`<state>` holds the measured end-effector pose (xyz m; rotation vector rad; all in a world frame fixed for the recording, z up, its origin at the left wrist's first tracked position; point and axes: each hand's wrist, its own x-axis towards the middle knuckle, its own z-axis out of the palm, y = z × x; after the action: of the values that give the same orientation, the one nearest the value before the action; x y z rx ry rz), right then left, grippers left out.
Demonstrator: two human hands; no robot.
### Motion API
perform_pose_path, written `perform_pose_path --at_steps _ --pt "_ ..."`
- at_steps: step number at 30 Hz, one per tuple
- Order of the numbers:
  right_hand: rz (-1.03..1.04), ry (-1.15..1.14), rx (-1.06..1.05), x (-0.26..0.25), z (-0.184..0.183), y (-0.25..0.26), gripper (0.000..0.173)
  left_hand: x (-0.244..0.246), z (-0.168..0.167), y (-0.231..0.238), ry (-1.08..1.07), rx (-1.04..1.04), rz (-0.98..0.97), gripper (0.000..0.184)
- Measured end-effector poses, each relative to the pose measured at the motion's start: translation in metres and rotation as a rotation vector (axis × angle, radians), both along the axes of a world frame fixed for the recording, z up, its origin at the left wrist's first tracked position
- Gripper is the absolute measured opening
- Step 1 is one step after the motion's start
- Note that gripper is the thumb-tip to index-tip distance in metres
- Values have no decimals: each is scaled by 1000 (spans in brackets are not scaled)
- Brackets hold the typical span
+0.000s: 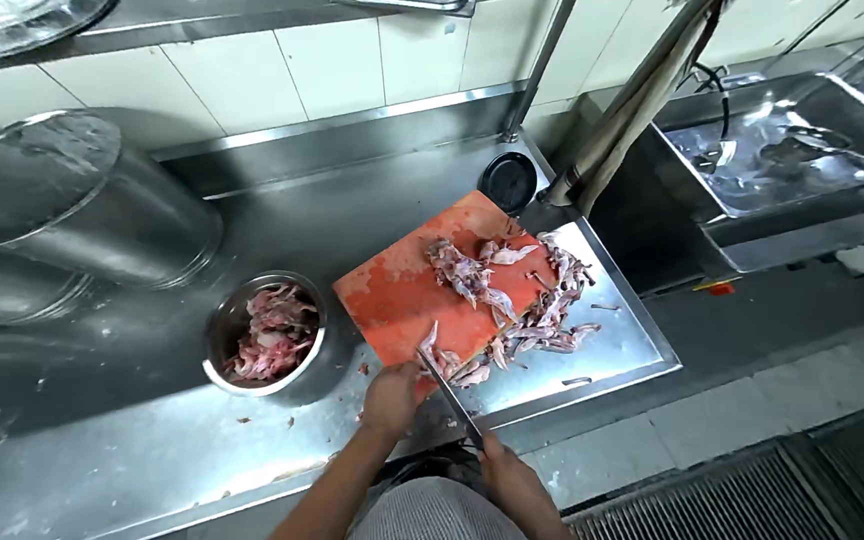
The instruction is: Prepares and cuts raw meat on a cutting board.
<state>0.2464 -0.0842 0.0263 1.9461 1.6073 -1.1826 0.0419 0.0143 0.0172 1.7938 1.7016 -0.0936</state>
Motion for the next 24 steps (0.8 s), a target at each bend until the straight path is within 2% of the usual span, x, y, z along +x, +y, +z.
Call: perform_pose_path --at_steps 4,7,10,14,19,22,24 --pt "42 -7 -48 4 12 1 42 -5 2 -3 -72 -44 36 34" --pt "73 21 8 -2 18 15 42 -16 -3 5 -168 -46 137 28" --pt "65 51 63 -12 18 26 40 -22 -5 11 -149 -44 114 27" --pt "-99 152 233 -10 23 27 36 -19 24 31 -100 27 -21 29" --pt "-263 209 515 4 33 20 32 -4 76 69 -44 282 -332 25" --pt "-237 169 535 4 32 21 31 -4 69 77 13 285 -397 23" --pt "-170 124 441 1 30 20 34 -10 51 74 44 193 -330 20"
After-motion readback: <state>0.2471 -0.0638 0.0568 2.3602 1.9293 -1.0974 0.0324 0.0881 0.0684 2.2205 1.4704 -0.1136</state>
